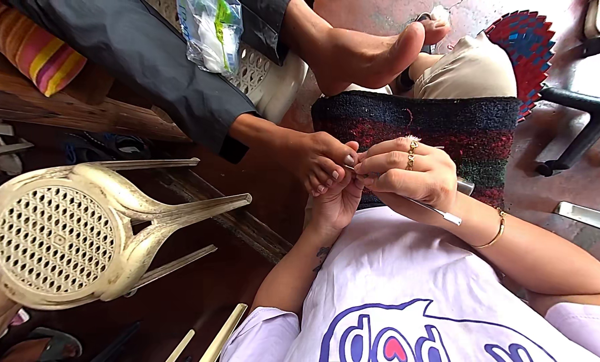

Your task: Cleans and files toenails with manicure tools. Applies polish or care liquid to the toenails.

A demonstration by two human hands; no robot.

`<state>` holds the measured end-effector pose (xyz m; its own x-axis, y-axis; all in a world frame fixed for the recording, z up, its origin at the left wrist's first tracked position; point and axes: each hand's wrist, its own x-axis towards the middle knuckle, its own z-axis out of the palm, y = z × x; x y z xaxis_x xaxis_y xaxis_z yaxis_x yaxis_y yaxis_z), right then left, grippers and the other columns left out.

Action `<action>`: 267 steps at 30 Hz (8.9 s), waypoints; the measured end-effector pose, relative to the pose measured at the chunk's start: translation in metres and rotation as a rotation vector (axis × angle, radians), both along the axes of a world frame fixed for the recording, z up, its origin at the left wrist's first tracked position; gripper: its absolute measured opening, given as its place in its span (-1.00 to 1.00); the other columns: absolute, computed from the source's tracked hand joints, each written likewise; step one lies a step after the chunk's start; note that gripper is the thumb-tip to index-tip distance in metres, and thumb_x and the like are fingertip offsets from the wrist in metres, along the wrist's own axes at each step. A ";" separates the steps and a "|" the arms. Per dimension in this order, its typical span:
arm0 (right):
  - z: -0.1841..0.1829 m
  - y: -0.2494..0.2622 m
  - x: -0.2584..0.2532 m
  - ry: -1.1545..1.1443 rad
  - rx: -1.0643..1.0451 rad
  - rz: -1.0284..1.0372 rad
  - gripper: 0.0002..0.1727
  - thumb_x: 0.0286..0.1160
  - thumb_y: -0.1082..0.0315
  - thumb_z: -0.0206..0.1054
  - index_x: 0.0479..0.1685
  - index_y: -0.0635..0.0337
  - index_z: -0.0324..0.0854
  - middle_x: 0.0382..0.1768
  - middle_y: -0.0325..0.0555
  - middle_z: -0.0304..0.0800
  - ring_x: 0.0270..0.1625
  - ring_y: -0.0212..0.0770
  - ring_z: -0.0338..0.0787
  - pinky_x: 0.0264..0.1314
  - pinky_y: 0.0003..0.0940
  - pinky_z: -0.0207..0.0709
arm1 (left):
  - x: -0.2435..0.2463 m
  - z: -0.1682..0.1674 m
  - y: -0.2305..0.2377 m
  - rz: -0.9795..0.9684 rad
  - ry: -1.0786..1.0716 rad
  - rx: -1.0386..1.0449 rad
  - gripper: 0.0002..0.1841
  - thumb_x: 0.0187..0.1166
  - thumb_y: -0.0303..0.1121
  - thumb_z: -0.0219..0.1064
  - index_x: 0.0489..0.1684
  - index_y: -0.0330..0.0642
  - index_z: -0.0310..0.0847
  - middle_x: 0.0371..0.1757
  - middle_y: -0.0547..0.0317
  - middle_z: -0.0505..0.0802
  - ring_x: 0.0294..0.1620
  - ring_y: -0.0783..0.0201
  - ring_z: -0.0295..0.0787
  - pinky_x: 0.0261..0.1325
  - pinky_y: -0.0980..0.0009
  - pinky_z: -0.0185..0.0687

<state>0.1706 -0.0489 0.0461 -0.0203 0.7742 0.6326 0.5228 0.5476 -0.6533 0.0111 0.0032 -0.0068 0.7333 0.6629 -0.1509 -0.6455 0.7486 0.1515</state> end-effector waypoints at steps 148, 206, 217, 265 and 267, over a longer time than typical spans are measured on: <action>0.022 0.005 -0.002 0.012 -0.153 -0.015 -0.85 0.29 0.61 0.38 -0.55 0.28 0.77 -0.24 0.04 0.91 0.05 -0.07 0.87 0.14 -0.27 0.70 | 0.001 0.005 -0.003 0.029 0.030 0.003 -0.69 0.67 -0.46 0.27 0.34 -0.21 0.63 0.11 0.07 0.87 0.10 0.28 0.86 0.24 0.41 0.74; 0.032 -0.004 -0.010 -0.109 -0.194 -0.080 -0.84 0.36 0.60 0.32 -0.48 0.27 0.77 -0.20 0.06 0.92 0.09 -0.06 0.90 0.20 -0.24 0.74 | 0.001 0.007 -0.005 0.040 0.056 0.048 -0.73 0.71 -0.43 0.23 0.28 -0.21 0.67 0.09 0.11 0.87 0.12 0.34 0.84 0.26 0.48 0.70; 0.032 0.007 -0.004 -0.022 -0.218 -0.051 -0.87 0.30 0.59 0.40 -0.51 0.25 0.81 -0.25 0.01 0.93 0.02 -0.12 0.90 0.11 -0.27 0.72 | -0.002 0.006 -0.006 0.038 0.078 0.070 -0.68 0.70 -0.43 0.25 0.38 -0.18 0.62 0.15 0.14 0.85 0.11 0.36 0.84 0.25 0.48 0.71; 0.004 0.001 -0.004 0.002 -0.010 -0.010 -0.90 0.31 0.61 0.43 -0.51 0.30 0.76 -0.20 0.11 0.91 0.11 0.00 0.87 0.19 -0.20 0.71 | -0.002 0.002 -0.004 0.027 0.004 0.065 -0.68 0.70 -0.43 0.25 0.38 -0.23 0.62 0.14 0.07 0.86 0.14 0.31 0.84 0.28 0.44 0.71; 0.001 -0.001 -0.003 -0.039 0.015 -0.004 -0.91 0.33 0.60 0.42 -0.47 0.30 0.77 -0.17 0.11 0.91 0.15 0.02 0.86 0.22 -0.18 0.69 | -0.001 0.002 -0.004 0.028 -0.004 0.059 -0.69 0.70 -0.43 0.25 0.34 -0.22 0.65 0.14 0.07 0.86 0.15 0.30 0.84 0.29 0.44 0.70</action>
<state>0.1676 -0.0495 0.0467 -0.0419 0.7650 0.6427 0.5499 0.5547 -0.6244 0.0097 -0.0005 -0.0048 0.7147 0.6910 -0.1080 -0.6670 0.7199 0.1918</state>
